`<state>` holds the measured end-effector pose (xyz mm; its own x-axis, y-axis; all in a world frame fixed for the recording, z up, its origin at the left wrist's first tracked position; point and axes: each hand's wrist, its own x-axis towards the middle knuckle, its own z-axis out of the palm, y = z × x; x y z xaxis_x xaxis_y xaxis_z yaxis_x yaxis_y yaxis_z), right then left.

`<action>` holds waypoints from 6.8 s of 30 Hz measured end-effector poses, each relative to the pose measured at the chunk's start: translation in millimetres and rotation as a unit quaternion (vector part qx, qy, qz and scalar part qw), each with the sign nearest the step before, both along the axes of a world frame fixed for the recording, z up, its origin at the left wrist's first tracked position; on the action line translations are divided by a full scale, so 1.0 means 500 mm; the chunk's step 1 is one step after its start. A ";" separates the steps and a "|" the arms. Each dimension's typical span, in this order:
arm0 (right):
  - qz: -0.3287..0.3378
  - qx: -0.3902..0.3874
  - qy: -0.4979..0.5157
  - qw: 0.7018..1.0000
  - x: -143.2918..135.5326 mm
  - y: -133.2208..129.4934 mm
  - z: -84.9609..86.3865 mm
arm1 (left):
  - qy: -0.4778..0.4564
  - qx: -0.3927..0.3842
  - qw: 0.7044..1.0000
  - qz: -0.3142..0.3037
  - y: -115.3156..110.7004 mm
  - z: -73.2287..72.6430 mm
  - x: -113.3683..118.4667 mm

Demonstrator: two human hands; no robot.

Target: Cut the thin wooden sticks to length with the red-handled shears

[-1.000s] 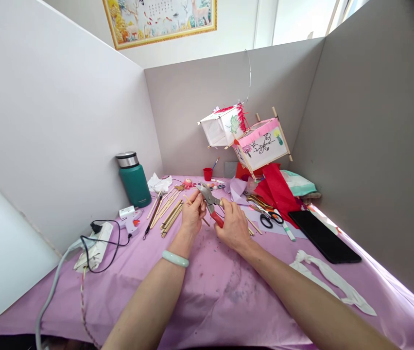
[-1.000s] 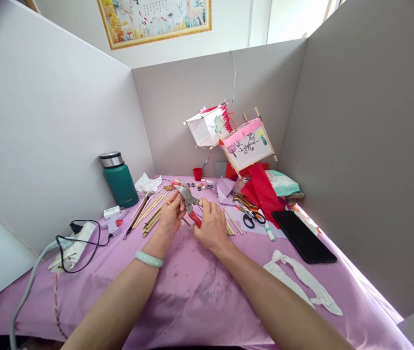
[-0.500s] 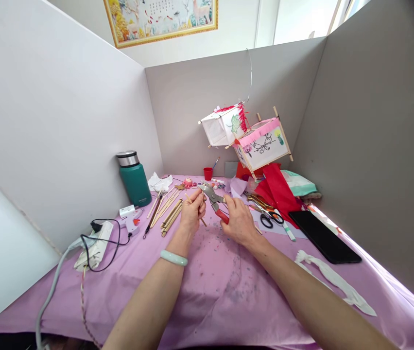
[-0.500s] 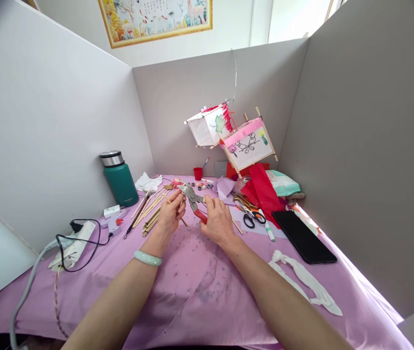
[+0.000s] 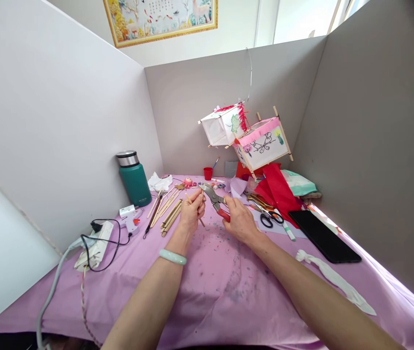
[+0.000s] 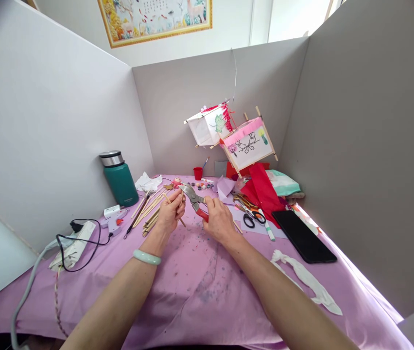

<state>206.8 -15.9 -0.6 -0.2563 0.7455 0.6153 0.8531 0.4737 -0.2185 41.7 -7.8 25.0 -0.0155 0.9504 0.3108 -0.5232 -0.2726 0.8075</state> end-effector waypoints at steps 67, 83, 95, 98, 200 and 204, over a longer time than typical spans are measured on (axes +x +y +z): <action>0.007 -0.034 0.091 0.995 0.011 0.006 0.005 | -0.070 -0.044 0.995 -0.051 0.003 0.004 -0.008; 0.228 -0.290 0.528 0.765 -0.019 -0.025 0.032 | -0.134 -0.044 0.990 -0.012 0.012 0.003 0.002; 0.167 -0.177 0.685 0.687 0.023 0.026 0.038 | 0.026 0.006 0.996 -0.091 -0.004 -0.007 0.018; 0.155 -0.195 0.669 0.700 0.033 0.022 0.047 | 0.000 0.005 0.997 -0.077 -0.006 0.000 0.015; 0.201 -0.304 0.386 0.847 -0.057 -0.040 -0.002 | 0.326 0.071 0.907 0.258 0.000 -0.024 0.031; 0.150 -0.300 0.385 0.860 -0.066 -0.036 -0.014 | 0.312 0.064 0.914 0.251 0.010 -0.028 0.025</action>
